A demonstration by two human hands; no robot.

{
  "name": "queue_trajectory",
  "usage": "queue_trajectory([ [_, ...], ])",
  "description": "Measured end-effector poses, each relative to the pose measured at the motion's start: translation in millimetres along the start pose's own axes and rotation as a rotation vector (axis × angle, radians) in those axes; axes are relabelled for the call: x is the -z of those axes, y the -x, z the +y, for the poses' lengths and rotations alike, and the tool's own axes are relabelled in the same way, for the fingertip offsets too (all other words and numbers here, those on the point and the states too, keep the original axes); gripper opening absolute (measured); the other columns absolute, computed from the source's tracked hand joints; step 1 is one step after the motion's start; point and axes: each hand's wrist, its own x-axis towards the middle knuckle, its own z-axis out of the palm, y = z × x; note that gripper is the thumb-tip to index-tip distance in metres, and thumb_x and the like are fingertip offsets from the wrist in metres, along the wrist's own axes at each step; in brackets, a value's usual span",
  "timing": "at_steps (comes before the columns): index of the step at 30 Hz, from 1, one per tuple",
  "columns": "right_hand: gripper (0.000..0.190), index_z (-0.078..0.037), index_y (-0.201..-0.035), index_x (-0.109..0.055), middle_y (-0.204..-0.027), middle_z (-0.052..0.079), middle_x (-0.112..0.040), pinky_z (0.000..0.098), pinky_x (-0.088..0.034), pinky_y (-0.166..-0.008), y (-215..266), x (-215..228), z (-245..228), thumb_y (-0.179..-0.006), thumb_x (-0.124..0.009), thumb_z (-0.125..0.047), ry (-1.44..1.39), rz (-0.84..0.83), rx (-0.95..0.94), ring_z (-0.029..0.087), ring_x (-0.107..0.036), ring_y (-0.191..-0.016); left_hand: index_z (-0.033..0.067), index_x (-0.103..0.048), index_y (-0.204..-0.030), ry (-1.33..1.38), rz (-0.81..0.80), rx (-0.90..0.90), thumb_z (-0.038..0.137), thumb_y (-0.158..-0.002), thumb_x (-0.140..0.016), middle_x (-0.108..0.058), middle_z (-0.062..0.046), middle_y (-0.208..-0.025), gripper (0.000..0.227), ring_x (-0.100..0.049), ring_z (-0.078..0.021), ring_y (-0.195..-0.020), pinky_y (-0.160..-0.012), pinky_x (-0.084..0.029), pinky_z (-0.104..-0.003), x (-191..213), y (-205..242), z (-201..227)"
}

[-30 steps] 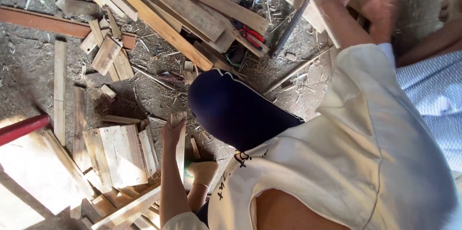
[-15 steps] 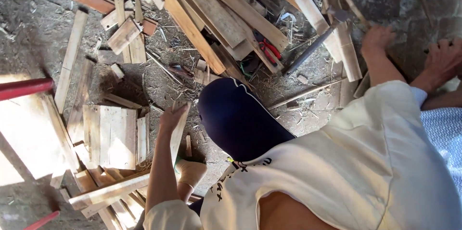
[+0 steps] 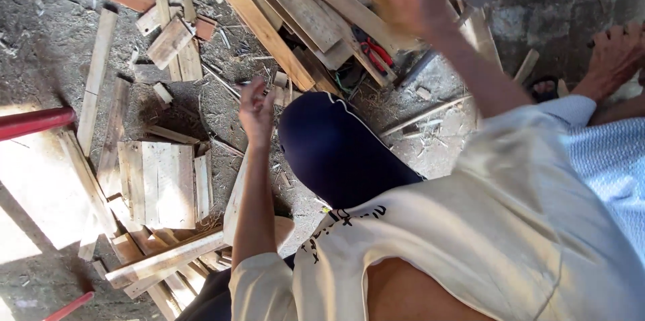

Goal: The person is removing nails from scrap wooden planks using pliers and a hammer to prepare the wood for reuse.

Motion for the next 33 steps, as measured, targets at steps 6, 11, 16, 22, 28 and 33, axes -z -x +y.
queue_trajectory([
  [6,0.004,-0.007,-0.093,-0.058,-0.072,0.000,-0.054,0.0242,-0.037,-0.044,-35.2,-23.3,-176.7,-0.097,-0.059,-0.009,-0.820,0.138,0.041,0.010,-0.044,-0.055,0.0268,-0.011,-0.163,0.272,-0.117,-0.012,0.007,-0.064,-0.101,-0.034,-0.020,-0.158,0.135,-0.039,-0.0406,-0.141,-0.118,-0.030,-0.057,-42.4,-11.7,70.8],
  [11,0.021,-0.006,-0.112,-0.066,-0.096,0.009,-0.076,0.0237,-0.063,-0.064,-16.3,-40.1,-200.7,-0.096,-0.062,-0.019,-1.019,-0.035,-0.035,0.017,-0.075,-0.075,0.0312,-0.014,-0.164,0.436,0.205,0.062,-0.020,-0.073,-0.074,-0.028,-0.012,-0.167,0.120,-0.039,-0.0331,-0.152,-0.121,-0.045,-0.046,-49.3,-0.4,13.4],
  [16,0.058,0.000,-0.138,-0.047,-0.126,0.014,-0.050,0.0340,-0.050,-0.095,71.1,-117.4,-42.0,-0.082,-0.054,0.015,-0.469,0.165,-0.380,0.027,-0.058,-0.110,0.0137,-0.036,-0.159,0.467,0.051,0.167,-0.009,-0.091,-0.055,-0.070,-0.001,-0.103,0.074,-0.058,-0.0092,-0.075,-0.063,-0.052,-0.020,26.4,20.7,-35.1],
  [22,0.046,-0.024,-0.130,-0.045,-0.116,0.010,-0.051,0.0532,-0.052,-0.092,237.6,-181.9,151.3,-0.092,-0.069,-0.032,-0.150,0.073,-1.094,0.036,-0.061,-0.111,0.0105,-0.065,-0.108,0.779,0.032,0.657,0.024,-0.086,-0.062,-0.071,-0.021,-0.072,0.027,-0.071,-0.0279,-0.057,-0.059,-0.060,-0.039,54.2,65.8,-64.1],
  [28,0.027,-0.017,-0.087,-0.069,-0.067,0.001,-0.072,0.0233,-0.056,-0.039,219.5,-218.5,203.6,-0.081,-0.058,-0.041,-1.078,0.176,-1.554,0.011,-0.056,-0.040,0.0046,-0.069,-0.118,1.031,-0.161,0.678,0.042,-0.088,-0.072,-0.071,-0.023,-0.075,0.049,-0.074,-0.0267,-0.070,-0.068,-0.062,-0.038,86.4,68.9,-28.4],
  [33,0.044,-0.017,-0.127,-0.044,-0.076,-0.003,-0.068,0.0370,-0.059,-0.070,200.4,-208.8,203.0,-0.095,-0.058,-0.043,-1.009,0.197,-1.351,0.012,-0.071,-0.062,-0.0011,-0.058,-0.130,1.138,-0.264,0.658,0.027,-0.094,-0.069,-0.071,-0.022,-0.111,0.047,-0.072,-0.0326,-0.081,-0.077,-0.061,-0.046,142.9,76.0,-72.3],
])
